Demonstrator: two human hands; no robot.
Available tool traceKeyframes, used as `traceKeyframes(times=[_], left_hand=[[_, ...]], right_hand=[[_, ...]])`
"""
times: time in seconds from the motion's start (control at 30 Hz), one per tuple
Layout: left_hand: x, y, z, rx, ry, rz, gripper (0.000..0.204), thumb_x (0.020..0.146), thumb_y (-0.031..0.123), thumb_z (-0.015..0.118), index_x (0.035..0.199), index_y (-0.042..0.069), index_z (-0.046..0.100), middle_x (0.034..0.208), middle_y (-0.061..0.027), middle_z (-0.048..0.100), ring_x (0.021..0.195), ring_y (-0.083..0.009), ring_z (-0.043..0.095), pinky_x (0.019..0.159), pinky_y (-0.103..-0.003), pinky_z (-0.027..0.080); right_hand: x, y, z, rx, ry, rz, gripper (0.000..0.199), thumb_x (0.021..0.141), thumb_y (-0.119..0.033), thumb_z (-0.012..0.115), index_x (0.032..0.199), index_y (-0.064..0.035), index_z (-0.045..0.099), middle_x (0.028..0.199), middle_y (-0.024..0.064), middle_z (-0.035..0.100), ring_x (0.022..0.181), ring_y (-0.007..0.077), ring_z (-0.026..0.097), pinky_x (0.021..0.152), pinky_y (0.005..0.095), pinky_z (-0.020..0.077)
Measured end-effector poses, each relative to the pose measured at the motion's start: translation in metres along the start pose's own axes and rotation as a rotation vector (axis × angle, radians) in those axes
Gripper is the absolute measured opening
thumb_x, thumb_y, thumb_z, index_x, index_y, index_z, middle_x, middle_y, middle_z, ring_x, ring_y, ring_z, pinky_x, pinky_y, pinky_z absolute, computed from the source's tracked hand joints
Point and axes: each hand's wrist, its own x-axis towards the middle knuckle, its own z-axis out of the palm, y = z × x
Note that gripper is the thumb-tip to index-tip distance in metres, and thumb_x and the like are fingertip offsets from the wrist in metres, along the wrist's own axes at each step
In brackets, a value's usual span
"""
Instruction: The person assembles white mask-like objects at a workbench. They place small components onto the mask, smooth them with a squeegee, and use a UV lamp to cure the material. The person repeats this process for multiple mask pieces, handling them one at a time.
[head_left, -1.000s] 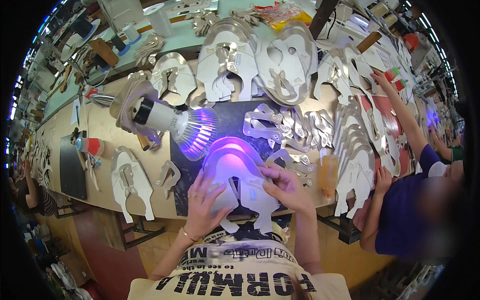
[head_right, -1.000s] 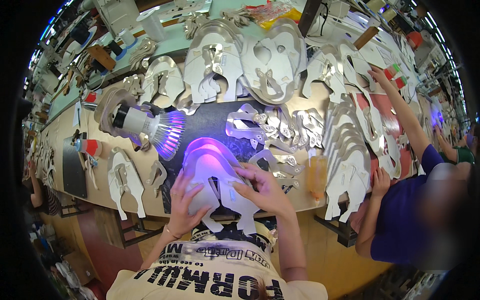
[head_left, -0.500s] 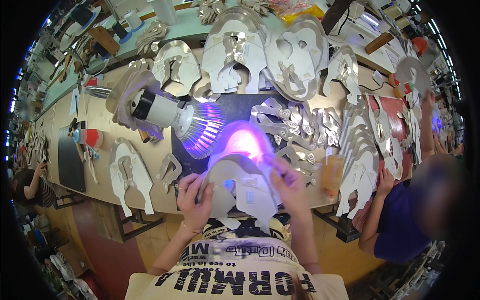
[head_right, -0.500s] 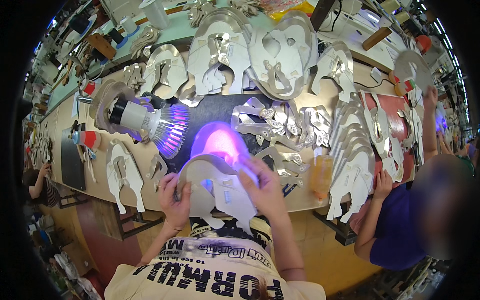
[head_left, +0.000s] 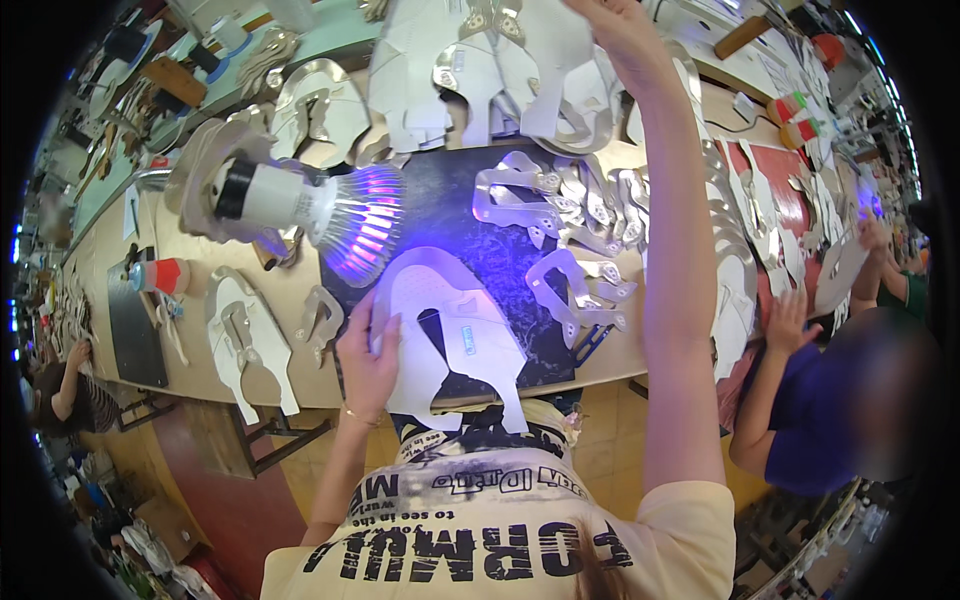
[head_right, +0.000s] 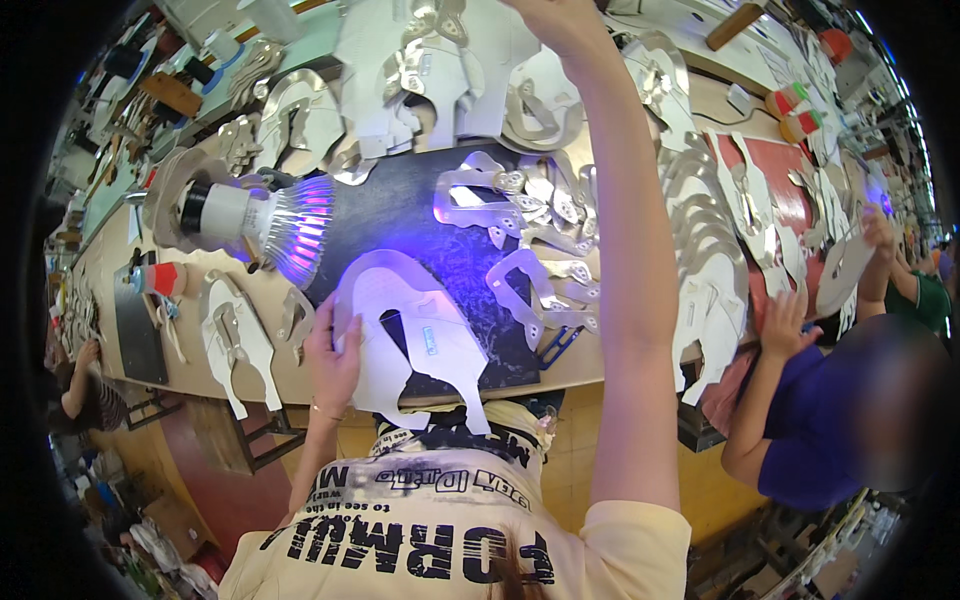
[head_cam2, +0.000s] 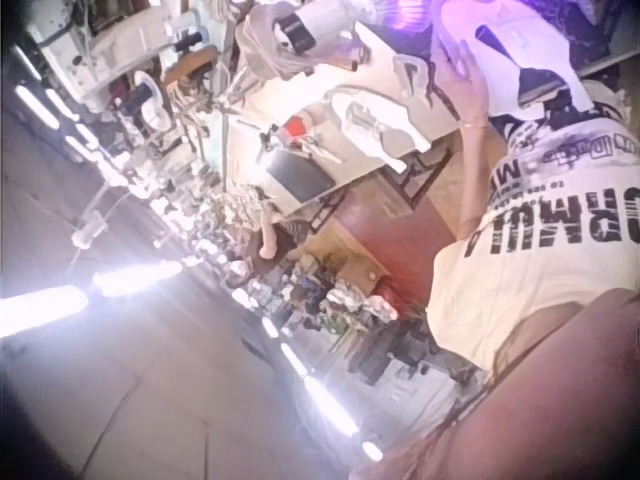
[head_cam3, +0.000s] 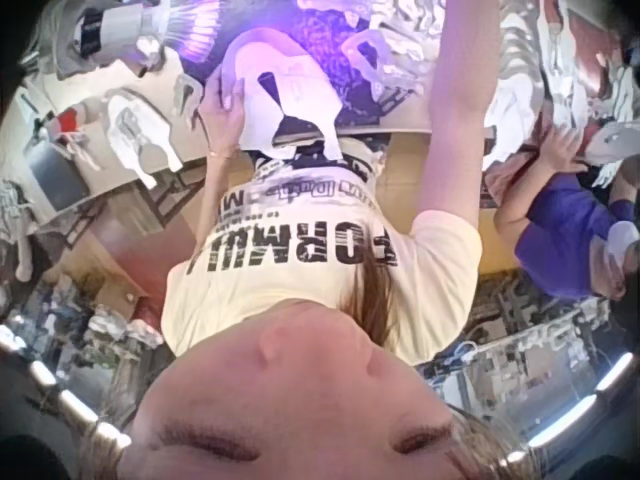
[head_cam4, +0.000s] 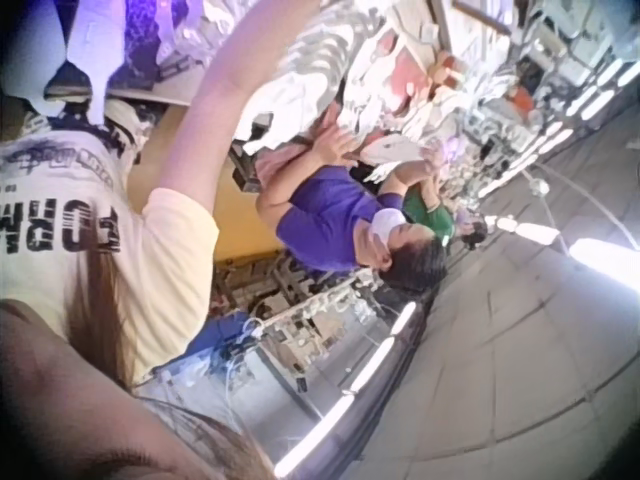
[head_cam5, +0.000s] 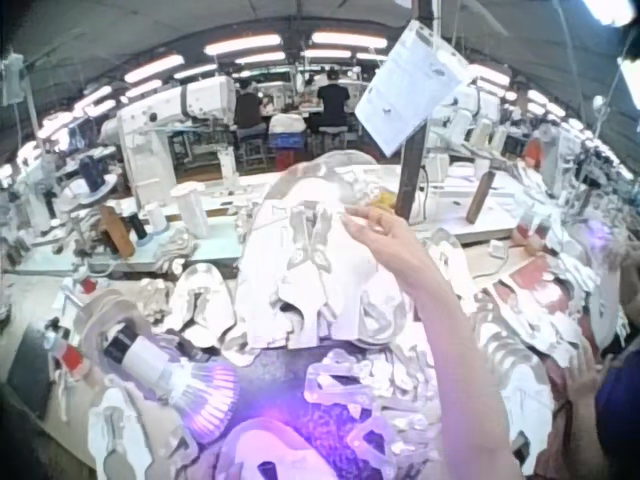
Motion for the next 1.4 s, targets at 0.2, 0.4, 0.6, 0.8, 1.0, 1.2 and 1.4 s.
traceKeyframes(times=[0.2,0.4,0.6,0.8,1.0,1.2,1.4], left_hand=[[-0.005,0.015,0.003,0.270,0.032,0.084,0.050,0.090,0.010,0.068,0.136,-0.002,0.050,0.111,-0.0240,0.067,0.099,-0.0351,0.069,0.082,-0.040,0.054],[0.003,0.009,0.003,0.293,0.035,0.034,0.037,0.090,0.013,0.068,0.123,0.001,0.058,0.102,-0.0191,0.069,0.091,-0.0363,0.068,0.076,-0.042,0.053],[0.019,0.001,-0.009,0.445,-0.008,-0.103,0.032,0.092,0.016,0.066,0.121,0.004,0.065,0.115,-0.0192,0.067,0.104,-0.0357,0.065,0.093,-0.044,0.049],[0.028,0.020,-0.002,0.649,0.061,0.036,0.055,0.091,0.013,0.066,0.143,0.008,0.048,0.141,-0.0218,0.045,0.132,-0.0384,0.042,0.108,-0.046,0.037],[0.037,0.064,0.035,0.472,-0.124,0.461,0.054,0.087,0.007,0.067,0.139,0.011,0.054,0.140,-0.0213,0.046,0.132,-0.0378,0.042,0.108,-0.050,0.034],[0.065,0.097,0.121,0.573,-0.368,0.679,0.051,0.083,0.002,0.061,0.132,0.012,0.056,0.144,-0.0189,0.045,0.138,-0.0380,0.038,0.117,-0.054,0.023],[0.073,0.101,0.126,0.499,-0.521,0.766,0.017,0.080,0.004,0.064,0.096,0.010,0.060,0.136,-0.0129,0.052,0.138,-0.0358,0.039,0.119,-0.060,0.016]], right_hand=[[-0.064,0.026,-0.006,-0.173,-0.107,0.008,0.038,0.094,-0.025,0.068,0.123,-0.0005,0.066,0.109,0.0080,0.070,0.104,0.0134,0.062,0.091,0.0278,0.0469],[-0.175,0.032,-0.034,-0.349,-0.185,0.196,0.026,0.095,-0.015,0.065,0.115,0.0010,0.068,0.100,0.0072,0.071,0.089,0.0116,0.065,0.081,0.0270,0.0501],[-0.256,0.029,-0.055,-0.398,-0.177,0.242,0.021,0.091,-0.009,0.066,0.111,-0.0011,0.069,0.093,0.0069,0.069,0.087,0.0151,0.062,0.081,0.0297,0.0491],[-0.298,0.025,-0.044,-0.488,-0.154,0.334,0.023,0.086,-0.015,0.073,0.104,-0.0017,0.069,0.090,0.0101,0.060,0.085,0.0236,0.061,0.079,0.0343,0.0480],[-0.313,0.026,-0.029,-0.634,-0.206,0.278,0.027,0.084,-0.017,0.074,0.107,-0.0035,0.069,0.102,0.0112,0.055,0.097,0.0296,0.056,0.084,0.0392,0.0465],[-0.299,0.042,-0.013,-0.658,-0.082,0.145,0.029,0.086,-0.009,0.068,0.115,-0.0041,0.064,0.106,0.0142,0.054,0.098,0.0321,0.056,0.086,0.0405,0.0460],[-0.299,0.034,-0.009,-0.550,-0.049,0.207,0.033,0.082,-0.006,0.069,0.115,-0.0051,0.064,0.107,0.0148,0.054,0.101,0.0331,0.054,0.087,0.0402,0.0449]])
